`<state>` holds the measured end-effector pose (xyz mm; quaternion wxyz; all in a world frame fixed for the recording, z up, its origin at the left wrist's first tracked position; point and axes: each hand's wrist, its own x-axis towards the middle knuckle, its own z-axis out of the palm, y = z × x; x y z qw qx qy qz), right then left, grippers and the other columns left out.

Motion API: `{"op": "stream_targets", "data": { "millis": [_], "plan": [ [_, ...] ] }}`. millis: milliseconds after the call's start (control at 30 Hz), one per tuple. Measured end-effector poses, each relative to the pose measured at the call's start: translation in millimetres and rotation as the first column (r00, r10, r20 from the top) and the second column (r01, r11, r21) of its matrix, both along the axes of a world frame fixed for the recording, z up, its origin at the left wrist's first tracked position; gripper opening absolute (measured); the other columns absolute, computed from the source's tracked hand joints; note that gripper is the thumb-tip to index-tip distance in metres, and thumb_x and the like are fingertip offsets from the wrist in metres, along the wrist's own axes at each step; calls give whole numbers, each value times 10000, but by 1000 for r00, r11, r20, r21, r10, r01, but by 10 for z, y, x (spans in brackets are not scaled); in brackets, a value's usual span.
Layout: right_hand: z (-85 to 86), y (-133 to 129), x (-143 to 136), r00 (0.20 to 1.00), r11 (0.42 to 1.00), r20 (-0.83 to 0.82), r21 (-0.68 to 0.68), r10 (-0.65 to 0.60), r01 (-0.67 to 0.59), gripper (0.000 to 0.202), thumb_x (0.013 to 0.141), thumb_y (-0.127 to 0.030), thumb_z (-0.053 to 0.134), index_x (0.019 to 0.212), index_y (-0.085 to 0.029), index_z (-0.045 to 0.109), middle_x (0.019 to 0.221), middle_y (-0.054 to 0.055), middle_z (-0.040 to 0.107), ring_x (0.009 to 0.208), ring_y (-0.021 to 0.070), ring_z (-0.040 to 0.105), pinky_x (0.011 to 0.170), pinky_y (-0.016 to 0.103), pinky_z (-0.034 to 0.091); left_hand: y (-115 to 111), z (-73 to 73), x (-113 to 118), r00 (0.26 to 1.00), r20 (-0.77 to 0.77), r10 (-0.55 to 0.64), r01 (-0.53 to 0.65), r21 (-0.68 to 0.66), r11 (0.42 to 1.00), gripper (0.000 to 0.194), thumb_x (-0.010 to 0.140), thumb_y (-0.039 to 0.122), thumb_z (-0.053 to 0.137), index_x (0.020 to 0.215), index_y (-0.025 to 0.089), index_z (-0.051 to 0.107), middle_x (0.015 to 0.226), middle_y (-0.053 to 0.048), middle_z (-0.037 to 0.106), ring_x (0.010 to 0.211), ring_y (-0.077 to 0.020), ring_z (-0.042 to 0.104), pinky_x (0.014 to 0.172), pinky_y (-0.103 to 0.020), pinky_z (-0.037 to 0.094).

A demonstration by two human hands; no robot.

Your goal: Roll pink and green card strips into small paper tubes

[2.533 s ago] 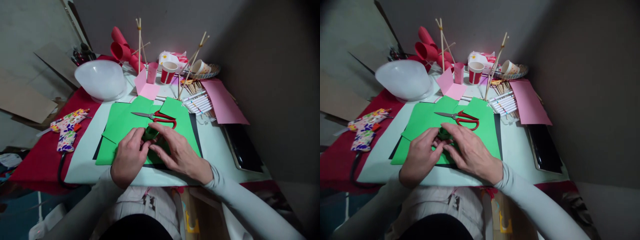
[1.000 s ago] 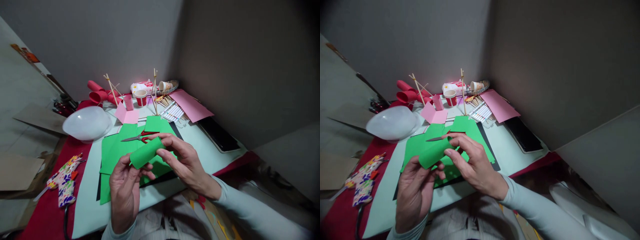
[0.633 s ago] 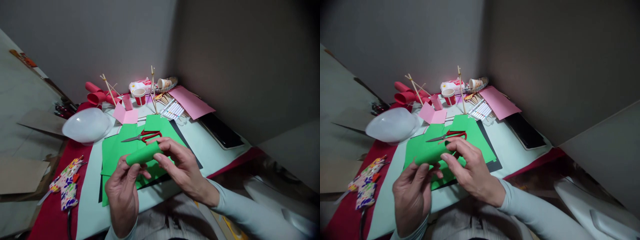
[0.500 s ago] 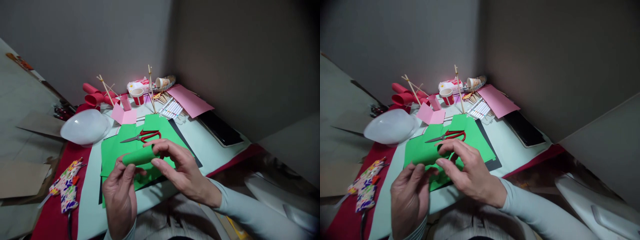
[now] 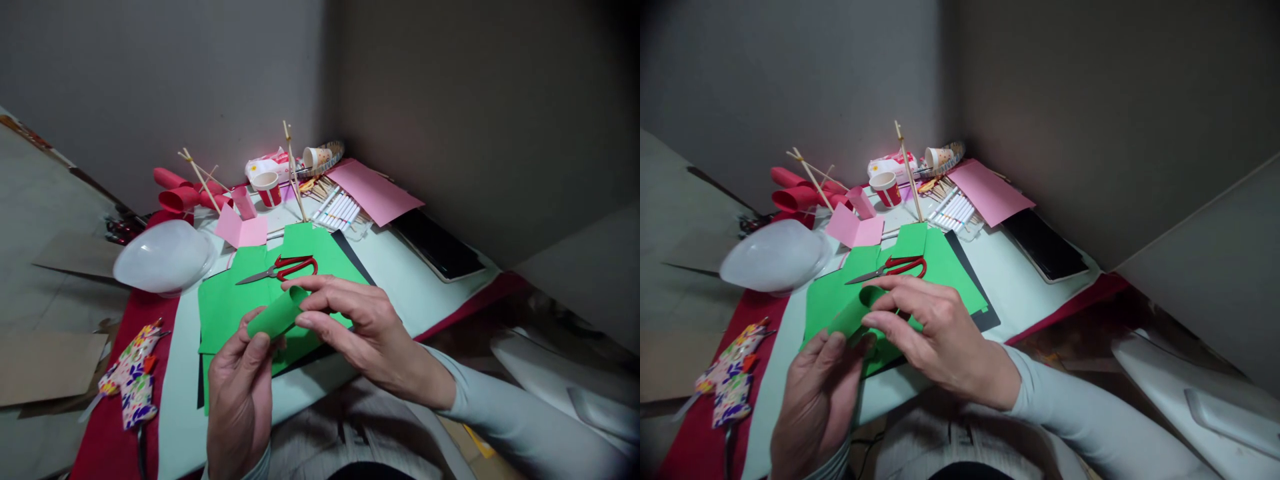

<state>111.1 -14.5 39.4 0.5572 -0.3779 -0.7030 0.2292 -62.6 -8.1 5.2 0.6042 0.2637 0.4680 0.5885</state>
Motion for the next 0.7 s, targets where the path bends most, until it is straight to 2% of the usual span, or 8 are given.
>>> {"op": "stream_targets", "data": {
  "millis": [167,333,500,600,700],
  "plan": [
    [39,3,38,996,998,67,40,52,-55,159,1030,-151,579,920,-195,684,946,84,771,1260,223,673,970,343,586,-26,-3,16,1000,6,25,-25,-1,1000,390,492,350,1019,769,183,800,1002,-65,733,783,-145,664,632,-221,594],
    [48,6,97,983,994,154,40,98,-105,130,1014,-176,620,900,-181,681,1232,154,731,1296,224,649,1010,338,577,-59,31,22,1000,5,11,-11,6,1000,330,525,322,1007,691,182,759,763,-2,650,744,-161,657,587,-239,592],
    [35,-24,73,997,998,73,63,23,-27,122,1015,-147,604,961,-176,709,1078,120,785,1212,218,703,984,321,589,-87,69,49,1000,28,12,-12,15,1000,319,541,317,1002,697,186,757,756,-8,686,682,-154,654,573,-250,584],
    [29,-44,50,998,997,49,67,-33,29,127,1004,-130,613,961,-169,725,1139,124,785,1133,209,740,974,309,596,-84,43,68,999,40,-7,7,4,1000,315,573,343,991,711,183,758,751,-19,714,655,-139,642,616,-257,598],
    [28,-51,55,999,997,48,69,-21,18,123,1000,-151,625,957,-177,738,1165,117,785,1118,214,746,954,320,609,-81,22,79,999,49,-17,17,16,1000,315,590,349,984,697,176,743,701,-4,692,623,-119,620,642,-248,602]
  ]
}}
